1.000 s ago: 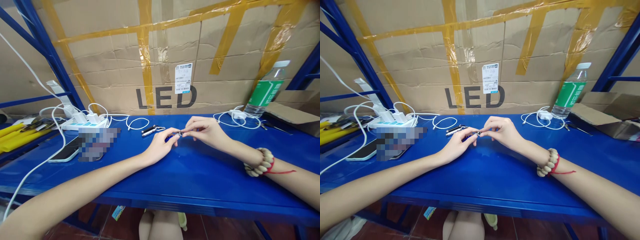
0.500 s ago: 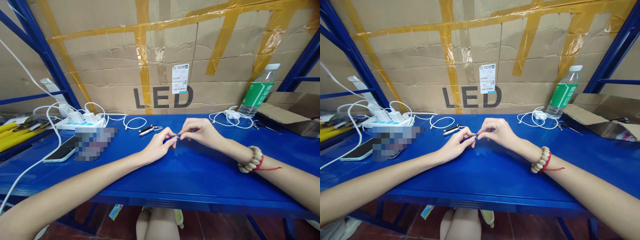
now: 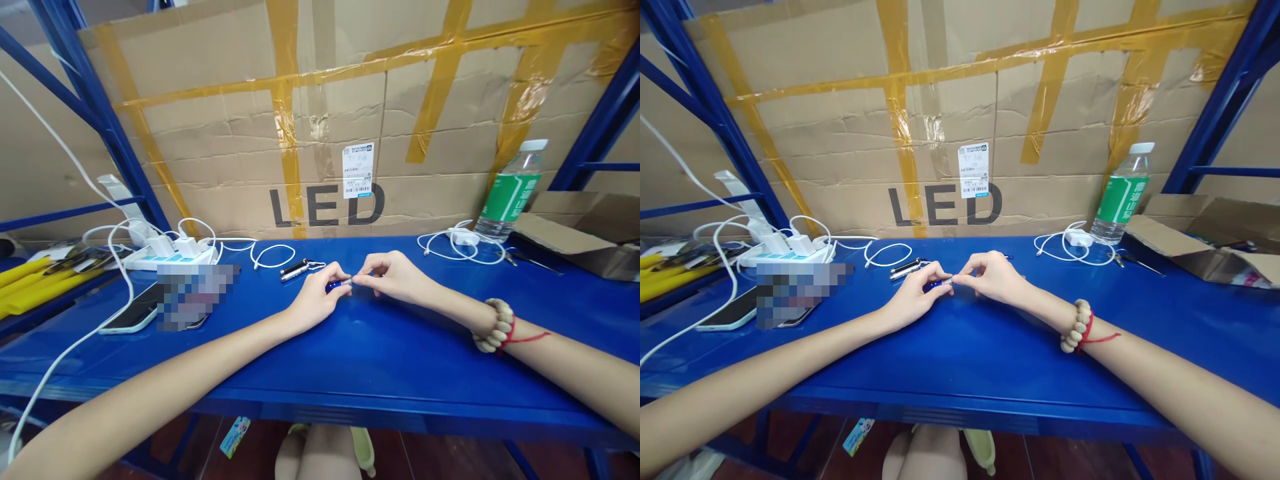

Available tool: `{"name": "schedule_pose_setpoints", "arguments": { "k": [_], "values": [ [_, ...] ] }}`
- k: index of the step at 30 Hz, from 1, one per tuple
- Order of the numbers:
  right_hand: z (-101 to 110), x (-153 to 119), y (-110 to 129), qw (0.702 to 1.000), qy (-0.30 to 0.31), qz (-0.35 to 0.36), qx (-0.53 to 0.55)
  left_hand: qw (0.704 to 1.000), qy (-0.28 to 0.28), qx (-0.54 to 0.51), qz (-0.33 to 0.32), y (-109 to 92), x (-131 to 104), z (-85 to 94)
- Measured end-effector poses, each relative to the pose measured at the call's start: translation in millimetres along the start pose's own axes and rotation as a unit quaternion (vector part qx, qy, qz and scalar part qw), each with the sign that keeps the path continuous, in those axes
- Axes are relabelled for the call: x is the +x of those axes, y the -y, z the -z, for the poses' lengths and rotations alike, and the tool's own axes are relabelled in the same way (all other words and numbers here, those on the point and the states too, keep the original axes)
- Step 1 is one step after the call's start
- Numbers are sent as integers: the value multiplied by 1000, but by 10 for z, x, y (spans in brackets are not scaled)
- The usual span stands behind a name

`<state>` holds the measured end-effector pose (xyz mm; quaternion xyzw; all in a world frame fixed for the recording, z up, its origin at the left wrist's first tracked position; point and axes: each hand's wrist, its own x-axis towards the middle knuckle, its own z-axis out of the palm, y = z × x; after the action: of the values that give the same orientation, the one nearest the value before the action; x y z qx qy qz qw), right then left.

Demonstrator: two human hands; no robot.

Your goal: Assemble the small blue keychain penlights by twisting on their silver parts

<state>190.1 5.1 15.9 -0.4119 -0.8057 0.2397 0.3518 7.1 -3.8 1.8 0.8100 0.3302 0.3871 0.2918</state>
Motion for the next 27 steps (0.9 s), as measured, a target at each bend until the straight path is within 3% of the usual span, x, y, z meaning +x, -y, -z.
{"name": "schedule_pose_setpoints", "arguments": {
  "k": [5,9,13,18,22,25,27],
  "values": [
    [174,58,-99,987,-31,41,-149,999,-5,43,8,-8,49,18],
    [280,60,-173,947,15,132,-293,995,1,103,11,35,75,42],
    [253,60,-165,924,66,170,-336,986,27,164,-29,72,64,21],
    [235,49,-109,908,22,183,-376,974,-5,213,-82,39,53,12],
    [270,41,-114,907,-56,181,-376,968,-51,215,-122,-240,-134,5],
    [337,57,-26,904,-119,187,-365,960,-88,197,-175,-579,-524,-103],
    [424,28,163,902,-160,194,-351,976,-116,138,-124,-781,-830,-220]
  ]
}}
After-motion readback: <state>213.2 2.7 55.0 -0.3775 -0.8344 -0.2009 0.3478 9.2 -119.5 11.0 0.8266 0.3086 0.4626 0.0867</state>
